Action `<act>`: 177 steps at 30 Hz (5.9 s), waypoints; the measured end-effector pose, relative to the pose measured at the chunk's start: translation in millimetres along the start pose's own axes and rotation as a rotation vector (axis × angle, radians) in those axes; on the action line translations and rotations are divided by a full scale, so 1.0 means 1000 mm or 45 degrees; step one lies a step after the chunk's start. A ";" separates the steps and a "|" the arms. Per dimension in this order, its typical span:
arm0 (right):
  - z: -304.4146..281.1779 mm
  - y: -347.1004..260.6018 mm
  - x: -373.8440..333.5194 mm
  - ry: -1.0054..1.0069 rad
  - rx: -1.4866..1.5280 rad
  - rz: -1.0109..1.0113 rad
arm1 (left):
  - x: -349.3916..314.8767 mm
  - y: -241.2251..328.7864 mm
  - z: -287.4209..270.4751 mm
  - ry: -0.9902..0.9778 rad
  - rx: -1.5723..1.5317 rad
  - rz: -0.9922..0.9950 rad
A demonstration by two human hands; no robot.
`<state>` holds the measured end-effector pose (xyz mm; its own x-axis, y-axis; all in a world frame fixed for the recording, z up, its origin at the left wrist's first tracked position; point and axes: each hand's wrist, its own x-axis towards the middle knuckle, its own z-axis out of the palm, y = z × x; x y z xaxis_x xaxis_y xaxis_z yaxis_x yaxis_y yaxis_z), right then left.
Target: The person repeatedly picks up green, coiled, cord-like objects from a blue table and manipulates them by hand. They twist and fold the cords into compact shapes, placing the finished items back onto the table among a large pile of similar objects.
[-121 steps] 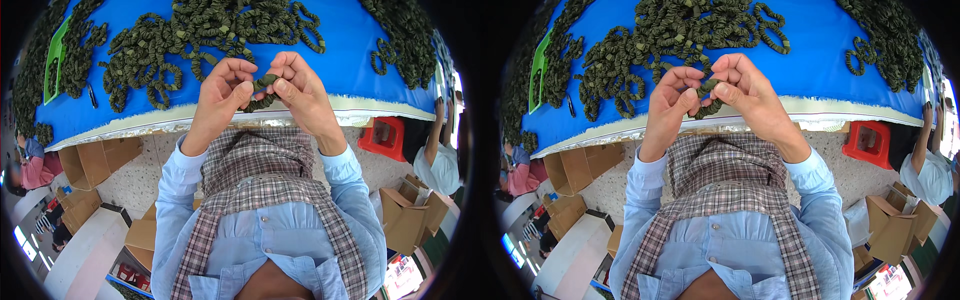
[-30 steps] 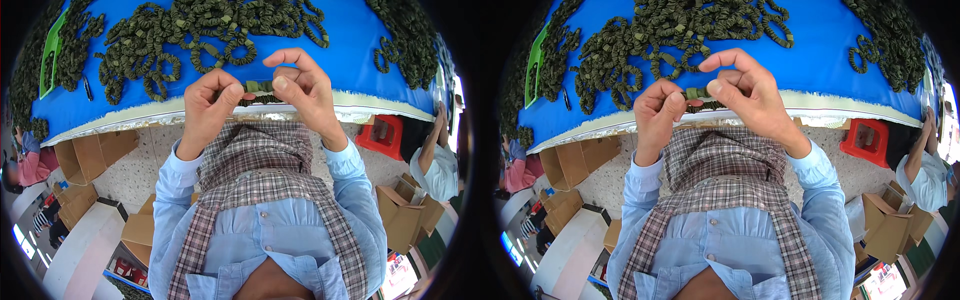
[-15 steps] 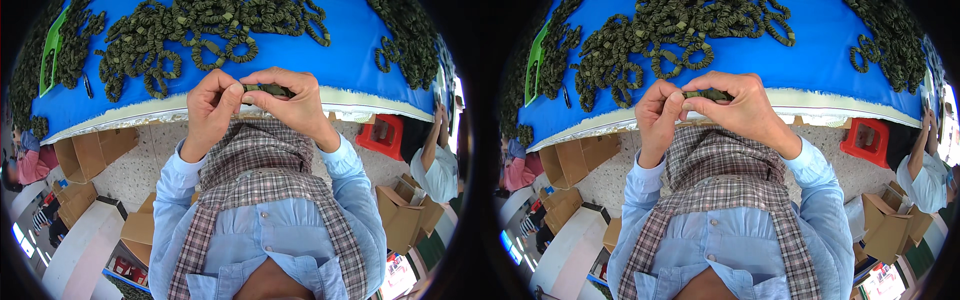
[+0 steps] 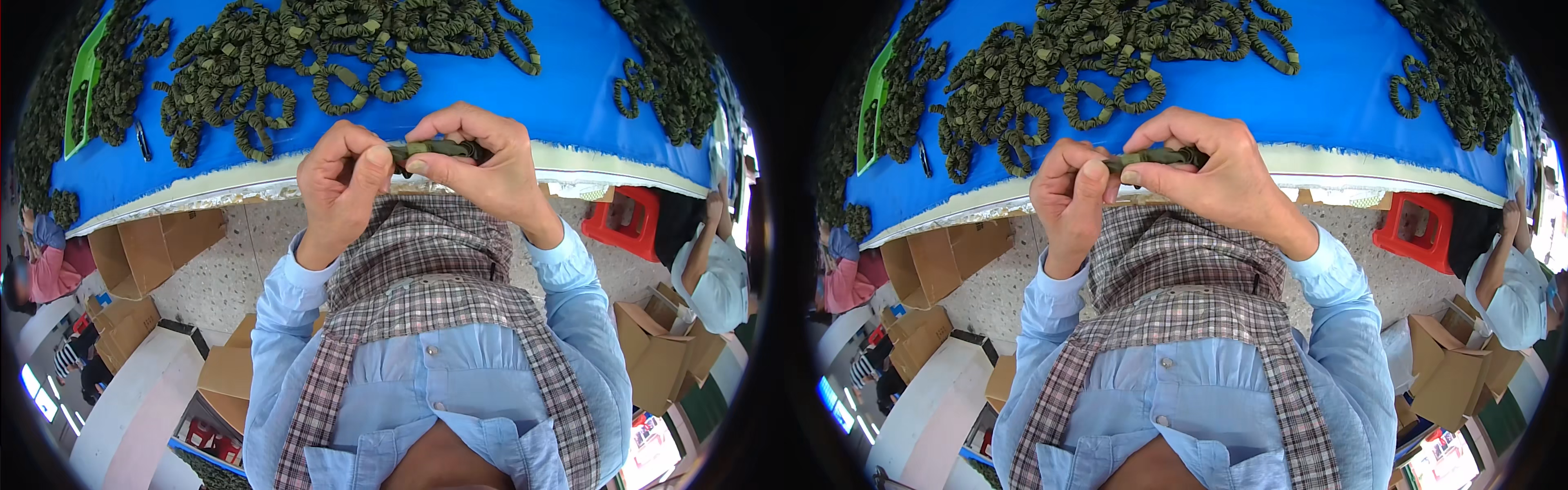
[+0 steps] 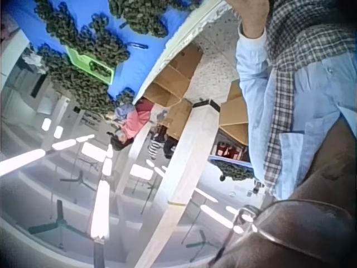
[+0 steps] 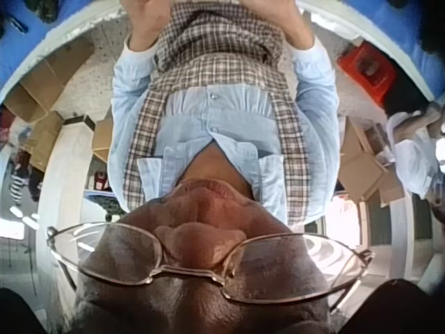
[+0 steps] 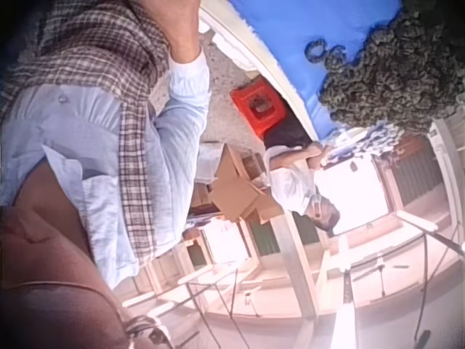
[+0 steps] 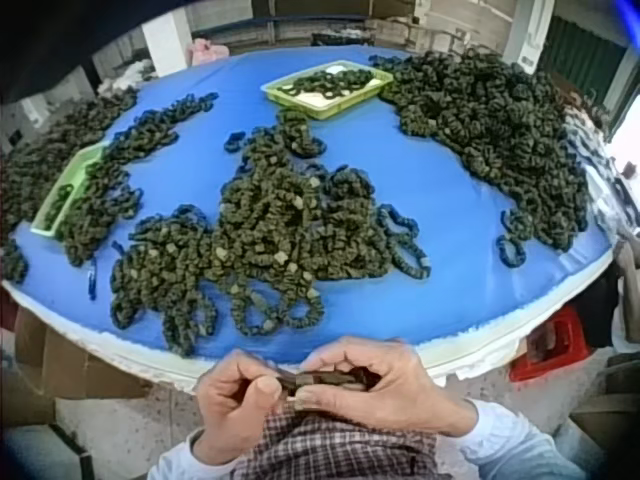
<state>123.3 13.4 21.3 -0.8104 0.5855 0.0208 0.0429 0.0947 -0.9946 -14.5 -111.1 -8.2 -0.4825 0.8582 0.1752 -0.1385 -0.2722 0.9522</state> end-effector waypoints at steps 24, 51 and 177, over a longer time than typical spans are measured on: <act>-0.004 0.008 0.005 0.081 -0.403 -0.638 | 0.006 -0.003 0.005 -0.057 -0.172 -0.235; -0.009 0.012 0.003 -0.056 -0.211 -0.488 | 0.028 0.006 -0.003 -0.279 -0.320 -0.618; -0.007 0.014 0.000 0.077 -0.175 -0.150 | 0.011 -0.019 0.017 0.002 -0.103 -0.155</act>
<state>128.1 20.9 7.7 -0.7780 0.6110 0.1463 0.0327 0.2718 -0.9618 -2.6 -89.5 -20.3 -0.4590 0.8865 0.0590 -0.2656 -0.2003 0.9430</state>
